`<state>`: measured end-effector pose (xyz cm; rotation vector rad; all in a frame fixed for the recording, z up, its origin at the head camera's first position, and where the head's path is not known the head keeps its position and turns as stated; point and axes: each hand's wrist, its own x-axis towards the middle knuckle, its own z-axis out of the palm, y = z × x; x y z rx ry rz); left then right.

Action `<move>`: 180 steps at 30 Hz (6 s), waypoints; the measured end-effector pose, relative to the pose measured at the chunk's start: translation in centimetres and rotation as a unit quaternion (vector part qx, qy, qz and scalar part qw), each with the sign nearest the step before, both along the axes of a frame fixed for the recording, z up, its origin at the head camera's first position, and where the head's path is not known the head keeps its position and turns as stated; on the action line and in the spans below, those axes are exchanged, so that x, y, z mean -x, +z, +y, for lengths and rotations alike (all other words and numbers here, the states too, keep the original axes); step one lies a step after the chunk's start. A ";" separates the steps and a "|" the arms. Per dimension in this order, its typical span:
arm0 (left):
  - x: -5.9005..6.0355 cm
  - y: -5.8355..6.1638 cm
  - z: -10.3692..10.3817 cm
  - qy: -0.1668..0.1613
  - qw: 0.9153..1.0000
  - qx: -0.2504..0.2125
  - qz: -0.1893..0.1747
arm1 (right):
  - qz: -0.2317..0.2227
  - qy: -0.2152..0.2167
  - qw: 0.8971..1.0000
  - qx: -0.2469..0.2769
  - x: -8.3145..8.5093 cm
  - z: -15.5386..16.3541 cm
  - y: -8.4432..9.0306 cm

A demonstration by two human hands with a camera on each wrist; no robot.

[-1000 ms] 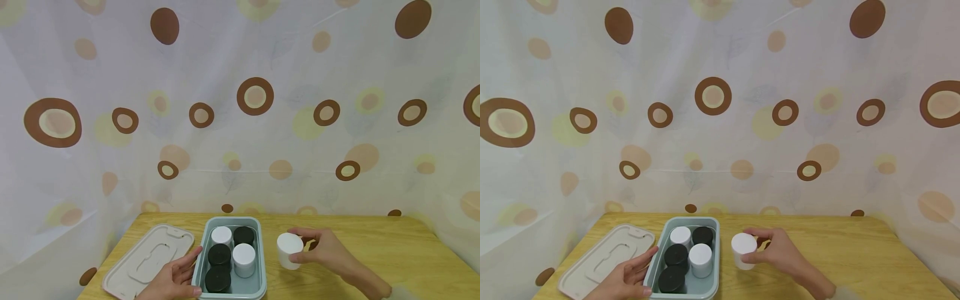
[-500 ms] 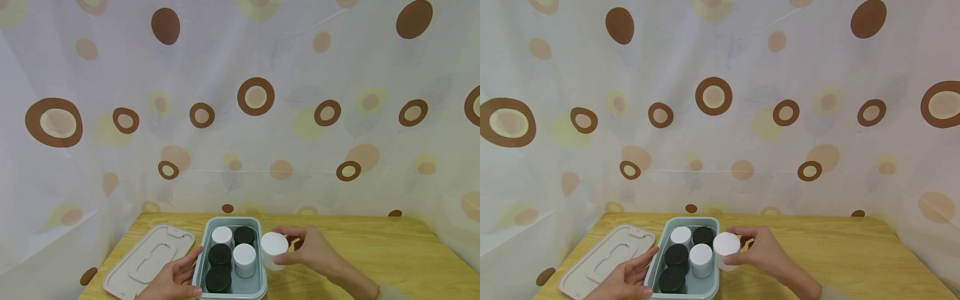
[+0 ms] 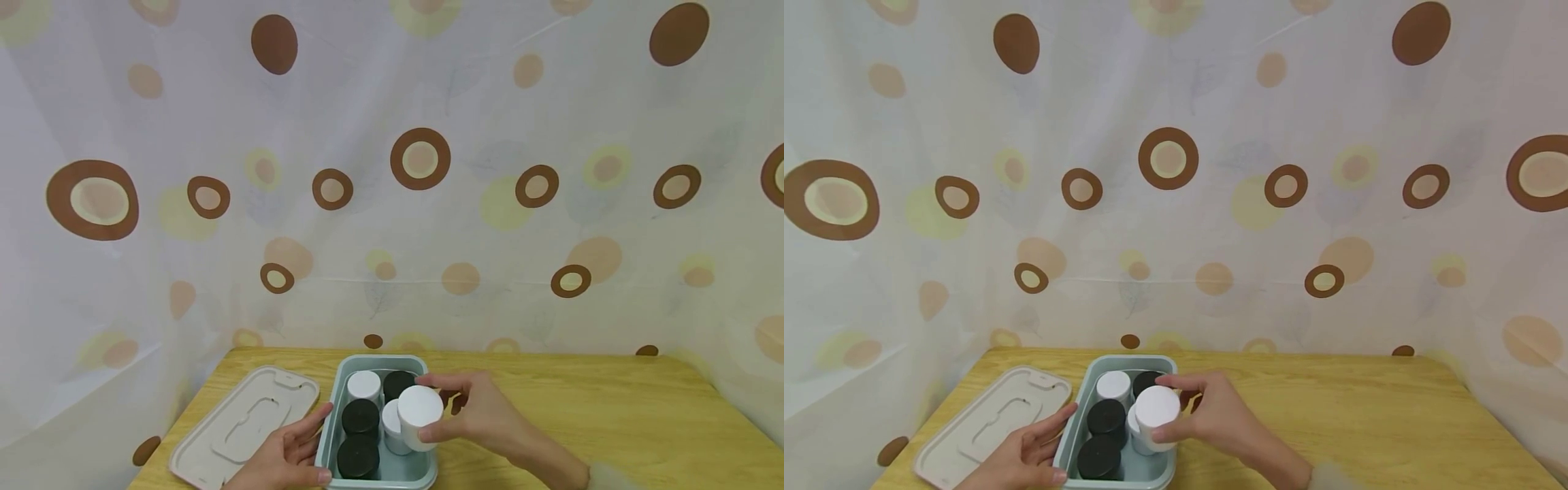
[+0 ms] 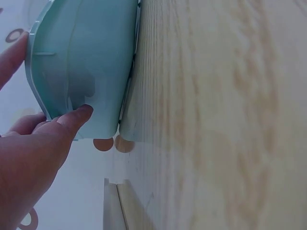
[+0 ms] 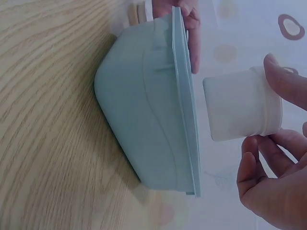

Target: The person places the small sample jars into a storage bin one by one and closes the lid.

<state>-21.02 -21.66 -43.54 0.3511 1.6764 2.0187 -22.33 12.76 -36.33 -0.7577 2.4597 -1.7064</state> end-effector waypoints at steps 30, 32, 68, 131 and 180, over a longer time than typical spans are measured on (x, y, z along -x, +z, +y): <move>0.0 0.2 0.1 -0.008 1.000 0.004 0.016 | -0.018 -0.006 0.999 -0.033 -0.2 -2.7 -2.8; -0.1 0.2 0.1 -0.007 1.000 0.004 0.017 | -0.013 -0.006 0.999 -0.040 -0.3 -2.7 -2.9; -0.2 0.1 0.2 0.008 1.000 0.010 0.009 | 0.016 -0.049 0.988 -0.143 -0.6 -3.0 -4.5; -0.3 3.1 -6.6 0.020 0.977 0.143 0.159 | 0.032 0.011 0.998 -0.057 -1.7 0.1 -2.0; 1.2 -1.0 -22.7 0.031 0.943 0.290 0.163 | -0.014 0.054 0.998 -0.015 -1.8 -5.9 -1.2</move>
